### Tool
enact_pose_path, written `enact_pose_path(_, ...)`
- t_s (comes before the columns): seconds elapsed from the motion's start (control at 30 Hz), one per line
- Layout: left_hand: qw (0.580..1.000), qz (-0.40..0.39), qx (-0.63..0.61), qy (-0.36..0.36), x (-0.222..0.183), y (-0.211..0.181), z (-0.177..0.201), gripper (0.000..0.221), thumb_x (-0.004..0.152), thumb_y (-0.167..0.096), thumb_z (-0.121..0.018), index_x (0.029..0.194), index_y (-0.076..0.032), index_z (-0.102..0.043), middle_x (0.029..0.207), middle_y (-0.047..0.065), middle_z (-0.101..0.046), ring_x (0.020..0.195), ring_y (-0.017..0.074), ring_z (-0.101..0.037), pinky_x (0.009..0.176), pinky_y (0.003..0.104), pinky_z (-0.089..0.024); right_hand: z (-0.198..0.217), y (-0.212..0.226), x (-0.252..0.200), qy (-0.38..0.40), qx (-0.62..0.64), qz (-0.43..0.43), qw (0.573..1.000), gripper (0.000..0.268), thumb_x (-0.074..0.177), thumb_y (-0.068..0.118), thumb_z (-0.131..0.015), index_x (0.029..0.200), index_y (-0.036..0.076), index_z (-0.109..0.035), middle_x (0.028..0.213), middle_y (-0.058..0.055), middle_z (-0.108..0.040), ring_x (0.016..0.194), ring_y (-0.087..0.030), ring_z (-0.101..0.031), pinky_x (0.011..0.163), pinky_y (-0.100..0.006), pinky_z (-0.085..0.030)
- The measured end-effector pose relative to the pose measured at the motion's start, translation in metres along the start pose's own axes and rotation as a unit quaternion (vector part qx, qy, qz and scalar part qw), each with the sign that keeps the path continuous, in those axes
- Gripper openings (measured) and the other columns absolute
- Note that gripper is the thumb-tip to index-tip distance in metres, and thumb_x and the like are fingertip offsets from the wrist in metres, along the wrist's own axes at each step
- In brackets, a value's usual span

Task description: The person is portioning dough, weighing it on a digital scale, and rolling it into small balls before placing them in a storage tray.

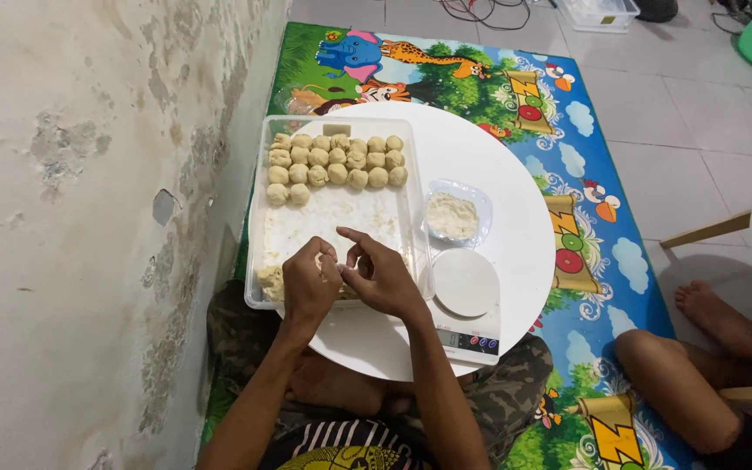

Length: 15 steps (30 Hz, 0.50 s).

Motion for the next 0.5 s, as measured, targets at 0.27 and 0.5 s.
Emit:
enact_pose_path(0.27,0.989,-0.026,-0.088,0.117,-0.004,-0.041,-0.002,0.051,0.105,-0.030,-0.047,0.145,-0.004,-0.027,0.116,0.026,-0.043,0.091,0.0398,-0.058,0.077,0.058,-0.052,-0.001,0.000,-0.002,0.006,-0.029,-0.008,1.000,0.061,0.080,0.000,-0.068,0.140,0.010,-0.061,0.079,-0.012,-0.068,0.063,-0.022,-0.060,0.059,-0.037,-0.052)
enact_pose_path(0.5,0.944,-0.064,-0.179,0.271,-0.006,-0.043,-0.004,0.076,0.110,-0.048,-0.030,0.166,-0.003,-0.006,0.149,0.027,-0.035,0.133,0.0451,-0.045,0.110,0.065,-0.034,0.000,-0.012,0.001,-0.069,-0.091,0.000,0.994,0.024,0.084,0.015,-0.079,0.104,0.011,-0.066,0.073,-0.008,-0.064,0.062,-0.023,-0.065,0.060,-0.038,-0.053)
Point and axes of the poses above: each hand's wrist, its own x-axis towards the middle knuckle, its own z-axis out of the back of the hand, y = z × x, the point moved 8 cm from there along x, towards the middle knuckle
